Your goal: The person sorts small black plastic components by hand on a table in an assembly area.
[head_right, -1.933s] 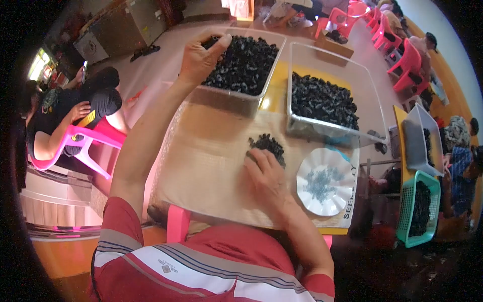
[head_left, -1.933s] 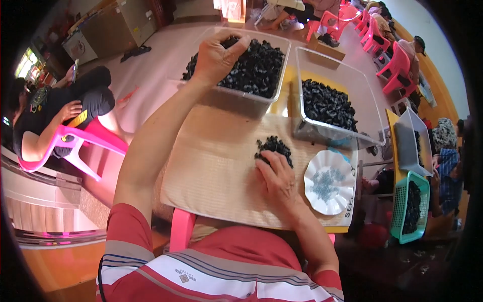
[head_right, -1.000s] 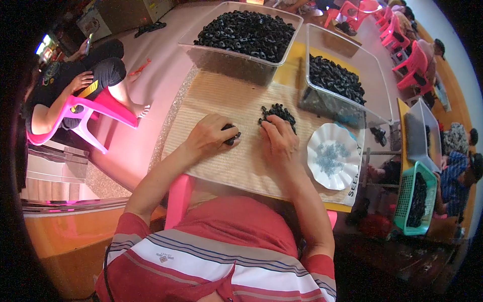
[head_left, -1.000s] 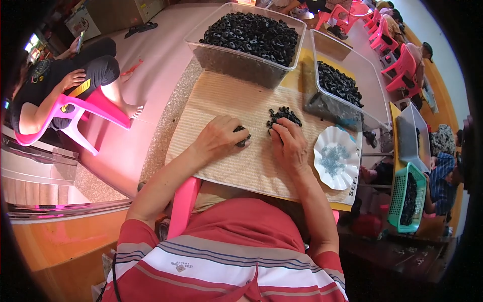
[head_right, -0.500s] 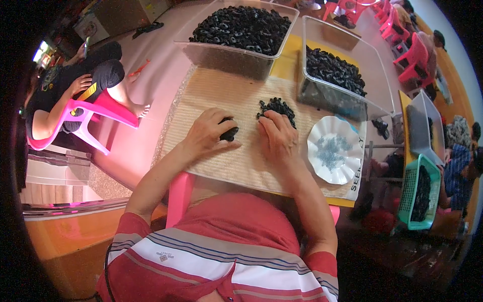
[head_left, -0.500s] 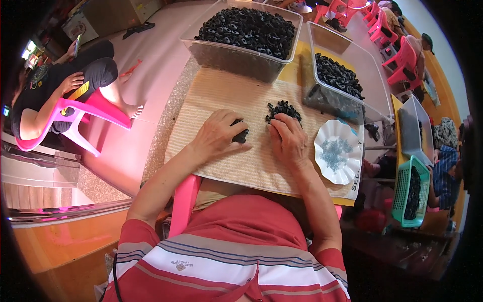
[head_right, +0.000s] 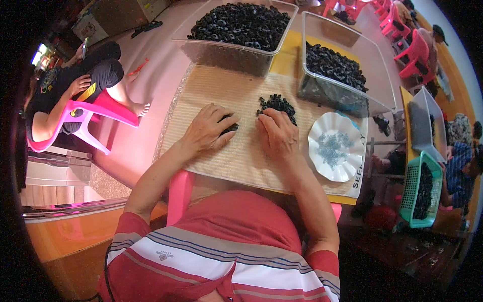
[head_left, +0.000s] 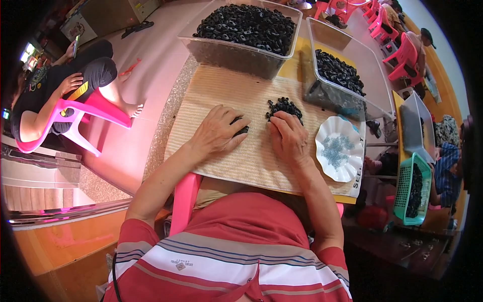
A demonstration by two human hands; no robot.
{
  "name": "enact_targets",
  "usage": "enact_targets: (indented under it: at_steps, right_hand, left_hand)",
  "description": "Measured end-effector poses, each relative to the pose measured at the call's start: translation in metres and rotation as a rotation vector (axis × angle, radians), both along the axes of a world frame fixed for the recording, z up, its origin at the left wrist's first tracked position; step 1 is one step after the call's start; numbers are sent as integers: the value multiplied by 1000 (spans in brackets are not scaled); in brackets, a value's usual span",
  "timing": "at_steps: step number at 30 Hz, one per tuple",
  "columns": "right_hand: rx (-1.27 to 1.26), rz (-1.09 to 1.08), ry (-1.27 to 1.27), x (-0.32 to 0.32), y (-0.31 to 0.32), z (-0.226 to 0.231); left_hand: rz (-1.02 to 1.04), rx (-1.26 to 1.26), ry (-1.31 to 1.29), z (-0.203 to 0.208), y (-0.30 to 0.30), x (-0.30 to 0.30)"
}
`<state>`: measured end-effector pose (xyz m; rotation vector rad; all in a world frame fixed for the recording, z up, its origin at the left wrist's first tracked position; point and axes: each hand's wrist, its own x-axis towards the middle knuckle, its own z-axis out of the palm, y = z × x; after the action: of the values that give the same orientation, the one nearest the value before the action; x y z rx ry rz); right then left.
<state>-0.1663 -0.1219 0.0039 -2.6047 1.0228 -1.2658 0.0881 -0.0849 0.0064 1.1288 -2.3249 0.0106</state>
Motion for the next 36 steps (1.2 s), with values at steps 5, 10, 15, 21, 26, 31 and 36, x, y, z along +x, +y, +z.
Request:
enact_targets:
  at_steps: [5, 10, 15, 21, 26, 31, 36]
  right_hand:
    - [-8, 5, 0, 1, 1, 2]
    - [6, 4, 1, 0, 1, 1]
    - [18, 1, -3, 1, 3, 6]
    - [15, 4, -14, 0, 1, 4]
    - [3, 13, -34, 0, 1, 4]
    - [88, 43, -19, 1, 5, 8]
    - [70, 26, -43, -2, 1, 4]
  left_hand:
    - [-13, 34, -30, 1, 1, 3]
    - [-10, -1, -53, 13, 4, 0]
    - [-36, -46, -61, 17, -5, 4]
    - [58, -224, 173, 54, -52, 1]
    - [143, -333, 133, 108, -137, 10]
    - [313, 107, -129, 121, -205, 23]
    - [306, 398, -393, 141, -225, 6]
